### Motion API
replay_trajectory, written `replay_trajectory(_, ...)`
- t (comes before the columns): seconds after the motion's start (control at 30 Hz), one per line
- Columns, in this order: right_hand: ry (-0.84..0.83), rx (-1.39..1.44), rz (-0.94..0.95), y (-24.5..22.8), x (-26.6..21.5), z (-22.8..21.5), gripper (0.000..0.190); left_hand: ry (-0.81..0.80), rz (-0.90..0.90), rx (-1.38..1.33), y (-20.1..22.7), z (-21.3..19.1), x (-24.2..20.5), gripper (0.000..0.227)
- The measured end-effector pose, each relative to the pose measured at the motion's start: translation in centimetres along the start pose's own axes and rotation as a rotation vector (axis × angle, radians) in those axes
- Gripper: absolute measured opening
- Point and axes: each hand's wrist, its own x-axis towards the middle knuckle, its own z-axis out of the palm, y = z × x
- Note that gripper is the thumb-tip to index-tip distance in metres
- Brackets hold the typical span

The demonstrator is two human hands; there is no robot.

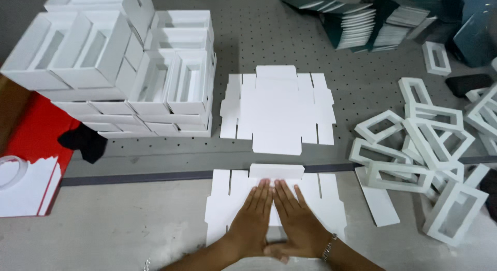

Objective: The person folds flat white cardboard pieces into small rectangular boxes by hand. They fold the side flaps, tuck the tabs into slots, and then place the finished boxes into a stack on the left side of the table.

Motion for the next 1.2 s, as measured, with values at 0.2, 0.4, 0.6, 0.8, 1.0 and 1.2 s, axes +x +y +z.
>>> replay_trajectory(0.2,0.051,0.030,0.155,-0.4,0.5,0.9,0.131,-0.097,-0.079,-0.618,0.0,-0.6,0.6,0.123)
replay_trajectory(0.4,0.365,0.806,0.220,2.6,-2.1,-2.0,0.082,0.034,-0.086,-0.537,1.5,-1.3,-1.3,0.071)
replay_trajectory(0.6,0.645,0.948,0.442,5.8,-6.6,-6.6,0.109,0.059,0.145,-0.526,-0.5,-11.5,-3.3,0.032)
replay_trajectory(0.8,0.188,1.279,0.447,4.0,-6.7,-5.2,0.082,0.169,0.354,-0.463,-1.8,-15.0,-3.2,0.020)
replay_trajectory(1.0,0.801,1.252,0.633,1.7,-4.1,-5.1,0.030,0.128,0.293,-0.442,-6.1,-15.7,-0.2,0.066)
replay_trajectory(1.2,0.703,1.165,0.842,3.1,-2.7,-0.2,0.040,-0.231,0.211,-0.396,-4.9,-9.2,1.6,0.109)
